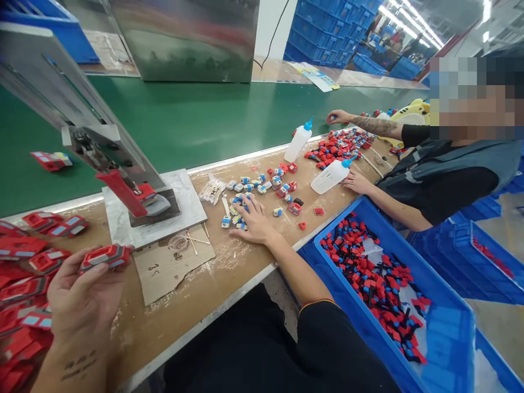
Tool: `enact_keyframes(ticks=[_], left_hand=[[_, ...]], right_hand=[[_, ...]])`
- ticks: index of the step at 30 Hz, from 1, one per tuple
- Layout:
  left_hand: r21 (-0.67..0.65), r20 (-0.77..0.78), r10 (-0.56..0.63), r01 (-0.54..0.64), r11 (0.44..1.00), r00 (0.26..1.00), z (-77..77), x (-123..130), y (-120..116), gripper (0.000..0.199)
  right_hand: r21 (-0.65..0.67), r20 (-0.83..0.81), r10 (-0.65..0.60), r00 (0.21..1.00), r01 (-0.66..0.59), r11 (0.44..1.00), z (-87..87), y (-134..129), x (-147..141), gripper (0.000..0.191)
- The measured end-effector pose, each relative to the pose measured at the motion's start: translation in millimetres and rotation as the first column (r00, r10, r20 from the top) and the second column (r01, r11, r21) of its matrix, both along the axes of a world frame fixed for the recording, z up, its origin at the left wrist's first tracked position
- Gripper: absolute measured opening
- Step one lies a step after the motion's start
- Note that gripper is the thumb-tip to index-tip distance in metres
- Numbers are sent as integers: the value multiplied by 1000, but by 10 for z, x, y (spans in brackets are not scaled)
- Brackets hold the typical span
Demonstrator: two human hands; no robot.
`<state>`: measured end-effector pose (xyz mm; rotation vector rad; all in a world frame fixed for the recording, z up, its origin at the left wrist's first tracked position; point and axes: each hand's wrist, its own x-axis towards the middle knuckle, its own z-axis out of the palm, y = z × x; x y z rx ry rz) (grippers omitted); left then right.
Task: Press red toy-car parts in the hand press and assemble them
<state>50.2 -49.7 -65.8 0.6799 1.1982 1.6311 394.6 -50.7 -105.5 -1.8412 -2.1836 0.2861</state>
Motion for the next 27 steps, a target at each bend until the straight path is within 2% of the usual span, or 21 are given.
enact_keyframes(ticks=[2,4,6,7,11,14,15,17,18,20,23,25,27], left_hand=[[-16,-25,-8,7,1000,1000,2,-26,5,32],[-5,-60,-33,33,999,998,-5,-52,8,31],[6,-75,-61,62,998,995,-20,-63,9,31],[14,-70,-64,65,998,995,-28,-60,7,30],[42,27,-76,75,996,997,-63,4,-22,31],[77,84,-116,109,991,990,-108,52,-43,39],[95,76,-126,119,988,989,-130,56,-44,41],[137,30,-143,137,981,989,-179,46,-41,44],[158,-4,-149,147,976,989,-201,35,-41,45],[192,-77,-159,171,966,984,-232,10,-50,47],[230,-154,-165,198,953,974,-235,-8,-81,47],[266,-159,-178,215,940,971,-221,-1,-101,45],[304,-143,-200,235,923,969,-212,12,-110,43]], right_hand=[[123,-55,-123,991,129,984,4,-75,153,69],[224,-136,-330,934,353,908,-18,-199,356,57],[231,-203,-442,874,482,845,-61,-326,534,47],[213,-220,-448,867,491,845,-82,-376,593,42],[189,-271,-345,898,401,896,-54,-408,558,31],[274,-486,-210,848,377,885,182,-226,285,30],[303,-600,-113,792,356,884,298,-135,158,30],[353,-789,135,600,263,898,545,61,-146,31],[375,-837,240,491,195,906,656,153,-316,32],[401,-879,361,313,73,913,811,295,-664,35],[405,-902,405,151,-35,914,819,360,-1107,31],[396,-910,405,90,-105,912,716,314,-1286,23],[368,-921,385,63,-184,911,603,245,-1366,24]])
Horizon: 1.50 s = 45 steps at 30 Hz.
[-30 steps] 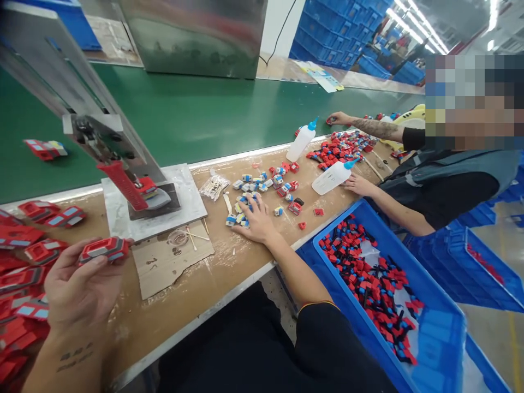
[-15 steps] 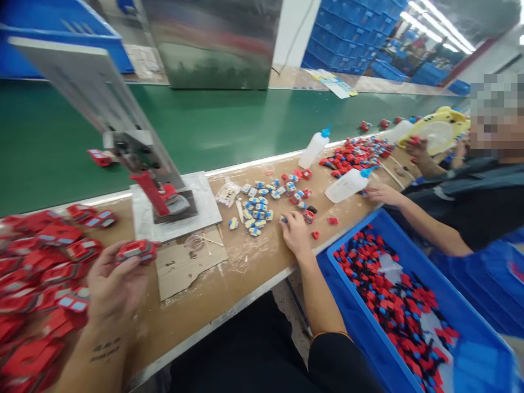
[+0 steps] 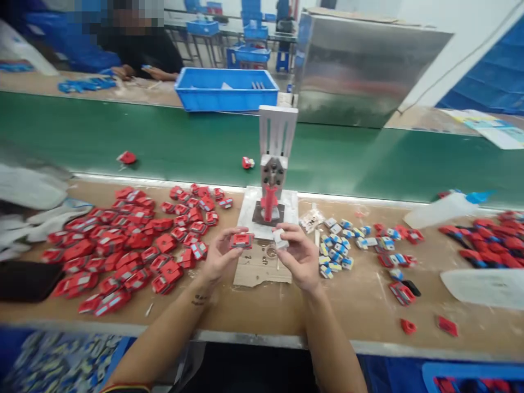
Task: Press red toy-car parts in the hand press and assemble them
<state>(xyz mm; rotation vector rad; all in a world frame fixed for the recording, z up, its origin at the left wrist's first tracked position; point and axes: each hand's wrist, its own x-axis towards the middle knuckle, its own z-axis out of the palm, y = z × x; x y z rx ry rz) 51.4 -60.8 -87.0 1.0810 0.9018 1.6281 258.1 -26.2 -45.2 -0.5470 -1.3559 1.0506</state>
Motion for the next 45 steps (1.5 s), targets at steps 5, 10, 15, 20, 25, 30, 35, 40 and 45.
enact_keyframes(ticks=[5,10,15,20,25,30,35,40,45], left_hand=[[-15,39,-43,44,999,998,-38,22,-8,46],[7,79,-3,2,1000,997,-60,54,-45,41],[71,18,33,-34,997,999,-4,79,-62,33],[71,-51,34,-31,997,998,18,96,-91,37],[58,-113,74,-68,996,991,29,116,-118,42],[20,-227,123,-121,992,966,46,146,-165,42],[23,-266,97,-94,995,959,105,101,-168,39],[-29,-222,-171,169,985,960,188,-18,-138,44],[-106,-71,-383,375,921,921,197,-60,-134,53]], right_hand=[[-100,20,52,998,-50,994,-107,-82,-21,36],[-110,25,94,995,-90,990,-123,-80,-70,30],[-143,26,131,991,-126,982,-167,-69,-78,31],[-133,61,142,988,-133,982,-189,-77,-81,38],[-34,168,23,986,-18,999,-160,-159,-131,36],[168,372,-160,914,104,980,-91,-238,-199,40],[292,420,-188,888,63,954,-58,-205,-136,56],[256,452,-54,890,-72,964,-38,-185,-45,63],[295,451,-47,891,-99,950,3,-198,-68,60]])
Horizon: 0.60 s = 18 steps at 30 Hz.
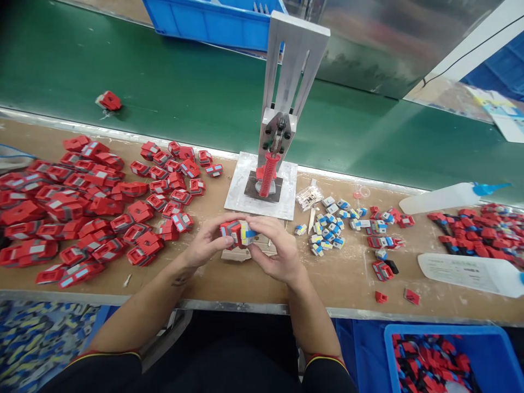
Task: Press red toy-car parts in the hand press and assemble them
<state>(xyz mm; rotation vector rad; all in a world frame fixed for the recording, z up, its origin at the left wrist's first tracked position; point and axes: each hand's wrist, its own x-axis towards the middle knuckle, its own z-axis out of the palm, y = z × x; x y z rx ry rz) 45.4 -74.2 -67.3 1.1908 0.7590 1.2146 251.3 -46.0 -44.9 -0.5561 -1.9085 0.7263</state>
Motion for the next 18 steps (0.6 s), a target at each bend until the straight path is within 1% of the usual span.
enact_keyframes(ticks=[3,7,10,13,15,17,18], left_hand=[[-81,42,-64,67,994,997,13,4,1,52],[-63,61,-81,85,994,995,52,8,2,46],[-45,5,-62,62,997,998,68,5,-17,48],[3,-103,1,-1,1000,995,54,7,-47,51],[55,-178,65,-56,997,982,28,23,-64,53],[106,-224,158,-138,985,962,-6,55,-78,54],[126,-223,223,-198,972,949,-24,77,-83,52]], right_hand=[[43,29,-5,1000,3,999,19,7,-7,56],[48,30,16,999,-18,999,10,29,15,56],[35,36,37,999,-38,999,-9,44,32,50],[50,64,17,998,-20,999,-22,40,23,47],[88,61,-12,998,6,996,-25,21,-8,48],[138,37,-52,998,47,989,-31,-10,-60,50],[167,23,-77,997,72,983,-37,-29,-92,51]])
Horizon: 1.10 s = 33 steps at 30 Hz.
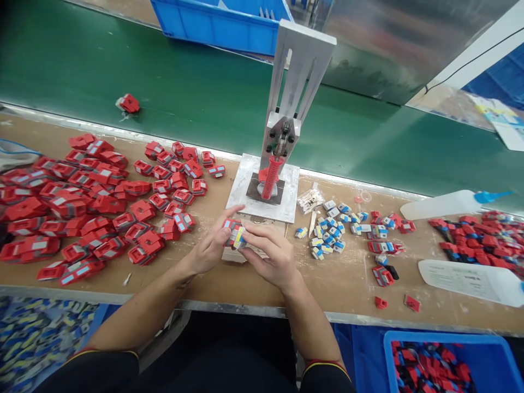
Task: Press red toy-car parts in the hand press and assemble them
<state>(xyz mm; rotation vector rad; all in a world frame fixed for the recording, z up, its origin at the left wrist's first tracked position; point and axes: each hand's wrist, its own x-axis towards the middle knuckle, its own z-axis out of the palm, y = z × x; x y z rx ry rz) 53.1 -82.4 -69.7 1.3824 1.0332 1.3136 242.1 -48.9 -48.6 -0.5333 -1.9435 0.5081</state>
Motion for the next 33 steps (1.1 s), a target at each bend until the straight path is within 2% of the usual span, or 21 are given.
enact_keyframes(ticks=[2,4,7,9,13,15,17,19,23,27,33], left_hand=[[42,26,137,-138,990,990,-33,46,-9,45],[108,29,200,-202,973,979,-58,84,-15,45],[232,-63,152,-134,963,986,-75,102,-12,59],[279,-97,150,-118,953,984,-70,88,2,63],[391,-83,189,-143,909,978,-13,37,43,55],[478,-129,170,-89,874,977,22,37,48,54],[544,-192,161,-32,838,968,44,71,33,53],[576,-236,157,8,817,959,47,130,3,51],[602,-270,125,66,796,955,30,235,-49,53],[657,-273,166,57,752,948,26,261,-56,50],[643,-268,158,54,764,950,36,257,-75,48]], right_hand=[[70,-21,-58,998,60,996,-25,-38,-69,53],[145,-43,-133,990,138,980,-63,-72,-129,52],[214,-80,-249,965,261,941,-121,-95,-162,47],[213,-78,-248,966,259,942,-137,-87,-131,45],[91,-79,-92,993,99,991,-106,-54,-12,41],[-42,-178,-125,976,119,992,-79,-58,13,37],[-183,-235,-197,952,156,971,-52,-83,-7,45],[-264,-245,-225,943,159,951,-24,-121,-59,51],[-289,-318,-268,910,176,941,32,-186,-151,49],[-299,-324,-320,890,225,927,76,-215,-171,44],[-341,-283,-359,889,257,904,51,-231,-159,48]])
